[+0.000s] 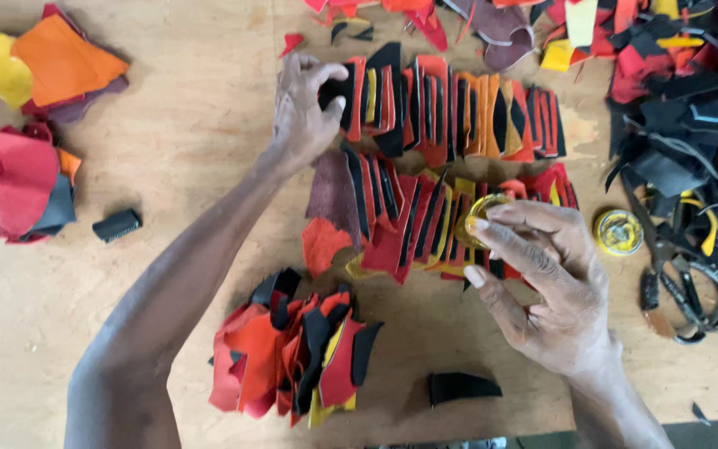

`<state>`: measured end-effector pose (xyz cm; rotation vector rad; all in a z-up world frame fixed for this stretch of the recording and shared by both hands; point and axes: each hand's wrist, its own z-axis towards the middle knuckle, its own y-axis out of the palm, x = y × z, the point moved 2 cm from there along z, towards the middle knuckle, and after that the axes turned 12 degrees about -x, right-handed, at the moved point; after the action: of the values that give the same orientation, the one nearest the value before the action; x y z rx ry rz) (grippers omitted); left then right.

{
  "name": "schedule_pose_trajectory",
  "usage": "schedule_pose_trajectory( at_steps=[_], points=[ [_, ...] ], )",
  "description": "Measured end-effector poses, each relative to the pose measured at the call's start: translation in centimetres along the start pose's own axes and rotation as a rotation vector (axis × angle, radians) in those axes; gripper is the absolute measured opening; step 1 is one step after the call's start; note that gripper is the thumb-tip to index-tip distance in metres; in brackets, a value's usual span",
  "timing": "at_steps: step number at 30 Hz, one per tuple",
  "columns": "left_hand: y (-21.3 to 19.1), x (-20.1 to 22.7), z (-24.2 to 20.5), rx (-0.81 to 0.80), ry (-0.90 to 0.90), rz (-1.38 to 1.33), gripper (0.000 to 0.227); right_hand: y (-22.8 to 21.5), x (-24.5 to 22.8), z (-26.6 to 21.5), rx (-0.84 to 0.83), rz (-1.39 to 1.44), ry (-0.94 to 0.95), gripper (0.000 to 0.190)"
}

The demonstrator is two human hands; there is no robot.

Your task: The person repeatedly picks up small, colorful fabric pieces from a pile on a wooden table. They apply a yellow adhesive from a small glass jar onto the edges of the fabric using their finger and then press the pieces together or set them aside.

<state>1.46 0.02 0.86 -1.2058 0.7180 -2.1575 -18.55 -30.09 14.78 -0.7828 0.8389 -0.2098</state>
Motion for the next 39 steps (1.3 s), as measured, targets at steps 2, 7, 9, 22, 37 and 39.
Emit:
schedule_pose_trajectory(
  at_steps=[2,7,9,22,37,39],
  points=[
    [-0.8,-0.4,0.0,0.001,0.072,0.009,0.039,0.3,-0.3,-0.5,0.006,-0.011,-0.024,0.05],
    [-5.1,3.8,-1.6,0.035,0.119,0.099,0.048,1.4,-1.0,-2.0,-0.042,0.057,-0.011,0.065],
    [-7.6,7.3,-4.0,-0.008,0.119,0.092,0.045,2.2,-1.1,-2.4,-0.101,0.093,-0.043,0.069],
    [-10.0,23.0,-18.5,-0.666,0.237,0.319,0.038,10.8,-0.8,-4.2,-0.342,0.209,0.008,0.094],
    [-9.5,22.4,-19.4,-0.736,0.042,0.184,0.03,4.9,-0.2,-3.4,-0.382,0.248,0.412,0.064],
    [-9.7,22.2,-19.3,-0.71,-0.008,0.076,0.024,3.6,0.0,-3.6,-0.328,0.414,0.475,0.062]
  ],
)
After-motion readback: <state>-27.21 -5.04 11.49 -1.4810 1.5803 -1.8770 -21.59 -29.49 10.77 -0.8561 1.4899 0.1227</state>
